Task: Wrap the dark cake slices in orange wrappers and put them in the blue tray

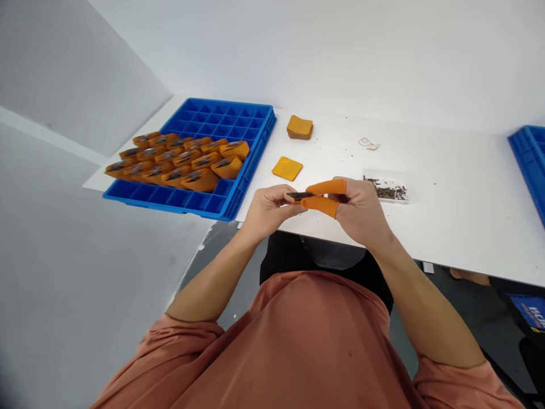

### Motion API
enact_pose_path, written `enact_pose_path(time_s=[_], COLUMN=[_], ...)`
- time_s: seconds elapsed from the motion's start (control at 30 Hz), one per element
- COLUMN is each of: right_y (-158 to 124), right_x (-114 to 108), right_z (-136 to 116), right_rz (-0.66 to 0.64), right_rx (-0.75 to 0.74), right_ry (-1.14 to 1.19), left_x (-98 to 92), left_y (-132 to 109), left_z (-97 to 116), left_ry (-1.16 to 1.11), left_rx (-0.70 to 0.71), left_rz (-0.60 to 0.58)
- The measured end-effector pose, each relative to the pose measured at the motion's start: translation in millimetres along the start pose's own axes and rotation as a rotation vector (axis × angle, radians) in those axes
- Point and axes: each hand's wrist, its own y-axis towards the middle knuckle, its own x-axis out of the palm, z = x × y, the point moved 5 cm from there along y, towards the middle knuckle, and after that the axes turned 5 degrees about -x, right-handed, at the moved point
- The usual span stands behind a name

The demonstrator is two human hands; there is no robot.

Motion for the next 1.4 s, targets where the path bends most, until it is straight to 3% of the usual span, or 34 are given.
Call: enact_pose_path(time_s=[0.33,0.63,0.87,0.97,1.07,1.2,1.4], right_y=[9,5,4,3,1,-1,-4], right_x=[-9,-12,-11,-13,-13,-13,-13], right_z=[-11,3,9,8,8,4,-3], right_rz=[-0.131,-0.129,-0.091,-0.080,-0.077,-0.068,-0.070], right_rx=[-0.104,-0.006,-0.038,-0.091,-0.127,-0.197,-0.293], right_ry=[-0.345,-0.208,-0.174,-0.224,-0.251,-0.279,-0.399], left_x=[1.8,-2.1,-2.7,-10.2,-17.5,-20.0,-26.4], left_y=[-3,-7,-8,-9,-11,-16,-20], left_z=[-4,-11,-16,-16,-4,13,17], left_ry=[-0.133,-0.226,-0.249,-0.210,-0.088,0.055,0.118], left_rx=[0.005,-0.063,-0.053,0.018,0.193,0.391,0.383], left_rz=[-0.088,-0.075,-0.069,0.022,0.106,0.120,0.125])
